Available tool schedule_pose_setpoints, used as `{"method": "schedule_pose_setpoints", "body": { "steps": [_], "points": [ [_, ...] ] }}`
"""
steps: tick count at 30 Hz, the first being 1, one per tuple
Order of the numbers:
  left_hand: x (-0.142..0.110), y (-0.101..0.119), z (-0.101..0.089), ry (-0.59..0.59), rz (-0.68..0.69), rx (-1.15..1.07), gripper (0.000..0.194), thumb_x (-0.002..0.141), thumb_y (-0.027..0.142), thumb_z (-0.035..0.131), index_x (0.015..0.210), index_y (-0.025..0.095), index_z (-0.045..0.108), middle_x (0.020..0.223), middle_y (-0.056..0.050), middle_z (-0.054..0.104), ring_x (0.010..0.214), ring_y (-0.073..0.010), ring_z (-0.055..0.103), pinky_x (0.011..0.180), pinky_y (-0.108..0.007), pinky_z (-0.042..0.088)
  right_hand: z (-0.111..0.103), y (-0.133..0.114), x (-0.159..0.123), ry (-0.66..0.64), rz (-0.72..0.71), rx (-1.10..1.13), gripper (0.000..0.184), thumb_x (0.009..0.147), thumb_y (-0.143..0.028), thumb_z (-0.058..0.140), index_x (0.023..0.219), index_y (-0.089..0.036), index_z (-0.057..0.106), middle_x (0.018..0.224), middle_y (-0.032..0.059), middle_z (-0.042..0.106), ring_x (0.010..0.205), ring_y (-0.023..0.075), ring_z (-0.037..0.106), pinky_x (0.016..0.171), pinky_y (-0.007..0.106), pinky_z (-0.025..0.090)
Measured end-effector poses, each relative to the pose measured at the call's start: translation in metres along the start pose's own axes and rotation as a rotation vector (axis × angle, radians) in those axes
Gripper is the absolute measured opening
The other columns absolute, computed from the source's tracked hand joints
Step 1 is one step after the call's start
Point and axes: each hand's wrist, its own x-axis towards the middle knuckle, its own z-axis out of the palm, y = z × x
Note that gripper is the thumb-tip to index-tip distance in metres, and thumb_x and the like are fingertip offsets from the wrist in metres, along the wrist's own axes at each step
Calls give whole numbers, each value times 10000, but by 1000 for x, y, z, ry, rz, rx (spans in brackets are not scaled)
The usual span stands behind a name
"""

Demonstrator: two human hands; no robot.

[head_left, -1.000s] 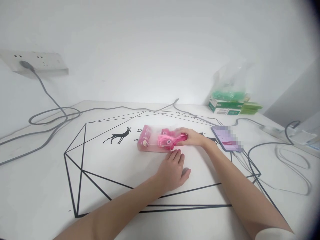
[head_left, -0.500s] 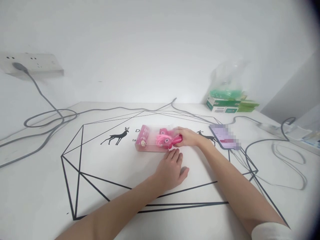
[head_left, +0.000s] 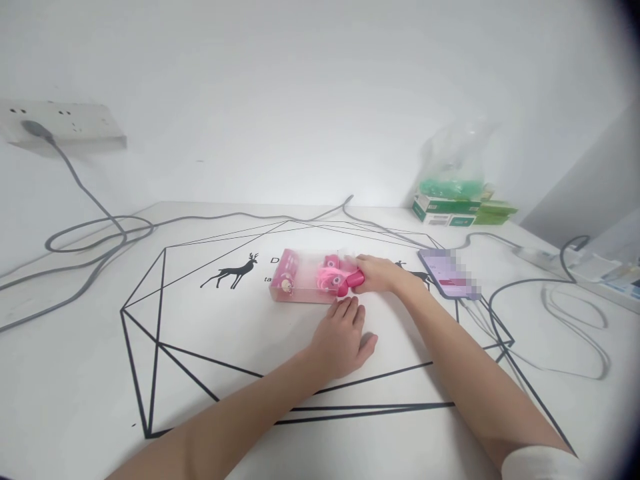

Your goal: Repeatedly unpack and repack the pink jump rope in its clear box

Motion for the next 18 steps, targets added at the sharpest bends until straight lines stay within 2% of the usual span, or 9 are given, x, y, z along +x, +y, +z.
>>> {"method": "schedule_pose_setpoints", "body": {
  "steps": [2, 5, 13, 18],
  "points": [
    [0, 0, 0, -5, -3, -3, 565, 960, 432, 428, 1278, -3, 599, 1335, -252, 597, 1261, -358, 547, 1092, -472, 404, 0, -3, 2, -13, 24, -80, 552, 715, -429, 655, 1230, -270, 535, 1063, 75, 639, 863, 263, 645, 630, 302, 387],
    [0, 0, 0, -8, -4, -6, 563, 958, 427, 437, 1281, -3, 600, 1338, -252, 595, 1267, -360, 543, 1094, -469, 403, -1, -6, 2, -11, 52, -128, 490, 715, -439, 649, 1165, -272, 550, 1053, 69, 643, 832, 263, 652, 614, 304, 384],
    [-1, -1, 3, -1, -4, 0, 570, 960, 439, 436, 1284, 0, 599, 1337, -249, 598, 1274, -359, 540, 1098, -473, 395, -3, -10, -8, 39, 93, -153, 575, 749, -423, 615, 1291, -277, 496, 1147, 82, 641, 885, 297, 670, 650, 332, 416],
    [-1, 0, 3, 4, -19, 4, 564, 956, 448, 436, 1282, 20, 604, 1344, -228, 600, 1270, -343, 547, 1096, -459, 400, -9, 0, -16, 49, 109, -160, 580, 757, -450, 633, 1291, -252, 520, 1190, 107, 639, 915, 299, 669, 693, 344, 436]
  ]
}}
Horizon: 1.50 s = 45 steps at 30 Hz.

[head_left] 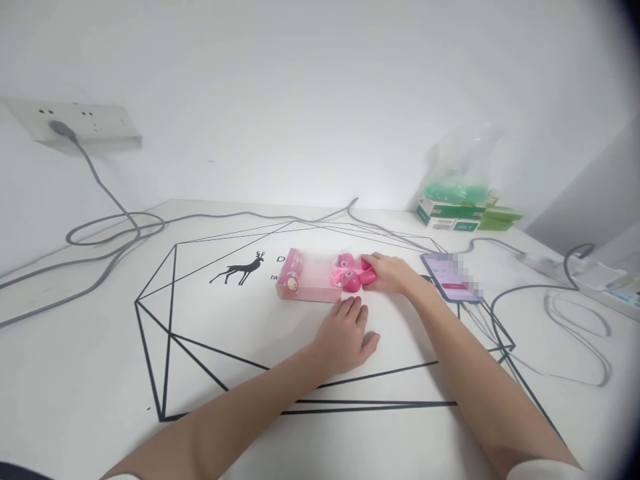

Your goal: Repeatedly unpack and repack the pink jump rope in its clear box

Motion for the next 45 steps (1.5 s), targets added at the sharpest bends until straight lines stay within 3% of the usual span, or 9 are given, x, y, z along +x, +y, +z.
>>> {"method": "schedule_pose_setpoints", "body": {
  "steps": [10, 16, 21, 26, 28, 31, 34, 37, 45],
  "points": [
    [0, 1, -5, -7, -12, -27, 510, 944, 432, 474, 1267, 59, 602, 1333, -226, 605, 1256, -329, 563, 1087, -474, 406, -6, 29, -9, 91, -46, 146, 629, 738, -454, 688, 1317, -255, 539, 1216, 111, 648, 982, 297, 642, 720, 331, 444],
    [1, 1, -7, -32, -15, -37, 507, 944, 435, 482, 1259, 54, 593, 1355, -227, 586, 1274, -319, 553, 1093, -453, 408, -30, 36, -21, 159, -1, 216, 558, 707, -287, 643, 1261, -241, 587, 1156, 89, 681, 921, 265, 645, 695, 307, 443],
    [2, 0, -9, -56, -4, -51, 509, 954, 431, 474, 1281, 51, 562, 1399, -235, 547, 1327, -323, 509, 1099, -468, 412, -52, 32, -32, 233, 21, 259, 647, 686, -293, 660, 1326, -260, 565, 1154, 77, 689, 932, 289, 651, 730, 341, 469],
    [3, 5, -24, -46, -1, -217, 499, 969, 410, 485, 1345, 84, 521, 1489, -222, 459, 1385, -297, 459, 1081, -446, 465, -62, 27, -36, 263, -6, 381, 633, 691, -326, 682, 1313, -275, 576, 1102, 48, 707, 935, 286, 660, 763, 356, 491],
    [4, 6, -35, -12, -6, -334, 465, 980, 396, 476, 1344, 114, 541, 1495, -195, 464, 1364, -279, 489, 1077, -428, 481, -63, 26, -37, 279, -15, 426, 621, 691, -331, 682, 1302, -279, 586, 1093, 40, 708, 925, 276, 661, 765, 353, 495],
    [11, 3, -58, 141, -53, -605, 352, 986, 354, 473, 1260, 191, 621, 1366, -118, 612, 1257, -237, 592, 1069, -409, 495, -61, 25, -36, 320, -13, 475, 634, 682, -306, 673, 1308, -258, 587, 1096, 48, 707, 918, 272, 656, 770, 354, 496],
    [26, -10, -78, 320, -280, -860, 331, 981, 347, 474, 1217, 179, 634, 1273, -118, 662, 1178, -229, 629, 936, -365, 572, -59, 24, -33, 348, -5, 514, 634, 680, -292, 667, 1307, -253, 581, 1092, 44, 707, 905, 264, 652, 772, 353, 490],
    [46, -28, -83, 428, -490, -883, 340, 955, 303, 508, 1264, 191, 593, 1349, -104, 607, 1293, -235, 542, 1074, -410, 470, -55, 21, -28, 362, -22, 519, 624, 687, -291, 665, 1303, -257, 574, 1128, 43, 698, 933, 265, 648, 792, 354, 482],
    [67, -56, -51, 307, -446, -594, 666, 978, 482, 475, 1528, 161, 279, 1615, -168, 253, 1506, -315, 206, 1216, -547, 185, -35, 12, -12, 424, 5, 417, 724, 677, -296, 674, 1376, -225, 501, 1290, 100, 626, 1119, 315, 596, 906, 402, 470]
  ]
}}
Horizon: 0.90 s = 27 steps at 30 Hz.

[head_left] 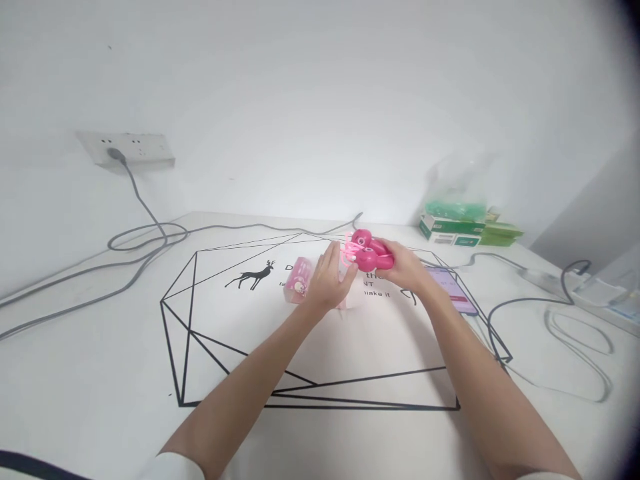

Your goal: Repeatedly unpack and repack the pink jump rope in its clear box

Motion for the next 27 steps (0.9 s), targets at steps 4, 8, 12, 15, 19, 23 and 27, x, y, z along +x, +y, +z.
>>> {"method": "schedule_pose_setpoints", "body": {
  "steps": [4, 8, 12, 15, 19, 23, 27],
  "points": [
    [1, 1, 3, -40, -38, -170, 828, 923, 536, 570, 1566, 188, 180, 1589, -161, 313, 1487, -328, 256, 1194, -536, 250, 18, -2, 3, 8, 29, -21, 738, 701, -335, 681, 1400, -228, 466, 1305, 120, 603, 1119, 326, 593, 909, 421, 478],
    [6, 5, 14, 40, -191, -635, 1042, 832, 433, 735, 1581, 239, 37, 1502, -145, 443, 1318, -257, 518, 1083, -393, 448, 30, -18, 4, 16, 63, 21, 703, 735, -355, 662, 1397, -258, 447, 1306, 109, 591, 1109, 323, 593, 886, 416, 484],
    [12, 8, 18, 165, -287, -978, 1062, 785, 236, 774, 1566, 290, 56, 1368, -114, 552, 1167, -195, 615, 996, -336, 507, 33, -39, 1, -13, 146, 36, 721, 732, -312, 643, 1415, -253, 420, 1302, 124, 565, 1091, 327, 596, 858, 407, 481],
    [15, 9, 11, 159, -321, -1137, 1035, 781, 130, 719, 1560, 332, 69, 1213, -65, 626, 1033, -153, 654, 948, -328, 524, 32, -48, 0, -45, 158, 76, 731, 739, -313, 639, 1427, -256, 398, 1292, 135, 540, 1070, 324, 600, 825, 396, 486],
    [18, 3, 0, 124, -343, -1220, 924, 774, 105, 689, 1535, 320, 213, 1053, -8, 651, 934, -108, 645, 926, -287, 509, 29, -53, 1, -92, 126, 209, 753, 726, -291, 662, 1430, -259, 396, 1233, 116, 570, 1082, 317, 585, 832, 414, 502],
    [21, -6, -6, 99, -335, -1296, 798, 769, 98, 683, 1468, 305, 359, 1001, 4, 642, 869, -87, 633, 886, -263, 505, 26, -60, 1, -134, 95, 447, 727, 735, -339, 711, 1400, -251, 432, 1242, 95, 602, 1082, 294, 592, 841, 416, 522],
    [23, -10, -11, 89, -369, -1324, 728, 758, 99, 686, 1406, 287, 415, 938, 21, 624, 821, -80, 622, 837, -241, 503, 25, -68, -2, -175, 169, 749, 623, 826, -468, 667, 1377, -259, 464, 1322, 95, 587, 1090, 254, 607, 796, 349, 541]
  ]
}}
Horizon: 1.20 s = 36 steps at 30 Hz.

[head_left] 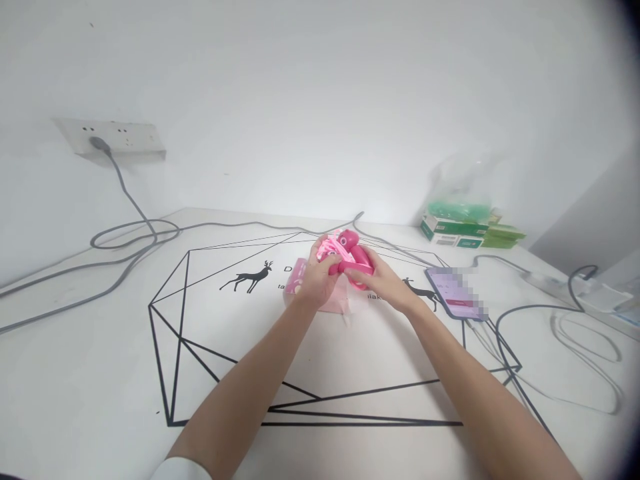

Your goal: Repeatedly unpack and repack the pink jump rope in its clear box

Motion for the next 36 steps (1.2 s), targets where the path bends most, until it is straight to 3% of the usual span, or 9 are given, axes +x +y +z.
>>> {"method": "schedule_pose_setpoints", "body": {
  "steps": [4, 10, 16, 21, 36],
  "points": [
    [0, 3, 1, 8, -20, -14, 690, 725, 87, 698, 1342, 264, 445, 1000, 1, 632, 884, -105, 627, 861, -266, 505, 5, 3, 2, 83, 214, 242, 477, 936, -559, 478, 1308, -264, 530, 1236, 80, 631, 959, 209, 631, 695, 306, 538],
    [3, 8, 0, -66, -32, -13, 627, 713, 78, 699, 1280, 250, 495, 935, 15, 624, 826, -90, 609, 822, -236, 493, 2, 2, 4, 107, 329, 400, 335, 941, -476, 535, 1113, -200, 617, 1008, 55, 673, 762, 148, 606, 617, 237, 506],
    [13, 14, -11, -168, -21, 31, 621, 719, 80, 699, 1283, 253, 505, 989, 9, 631, 849, -92, 616, 845, -254, 500, -10, 3, 2, -39, 311, 510, 390, 918, -541, 571, 1130, -220, 634, 1106, 75, 684, 934, 201, 658, 760, 326, 610],
    [15, 20, -16, -209, -28, 90, 583, 729, 105, 707, 1262, 253, 523, 997, 5, 631, 842, -92, 619, 824, -244, 504, -13, 3, 3, -112, 362, 521, 421, 912, -542, 591, 1145, -198, 665, 1191, 108, 683, 1027, 249, 672, 785, 386, 648],
    [9, 34, -26, -404, -135, 228, 669, 702, 161, 743, 1320, 281, 517, 1085, -24, 634, 887, -142, 633, 769, -243, 519, -6, 18, -1, -334, 488, 654, 369, 889, -363, 692, 1144, -96, 682, 1082, 147, 741, 923, 226, 730, 816, 358, 643]
  ]
}}
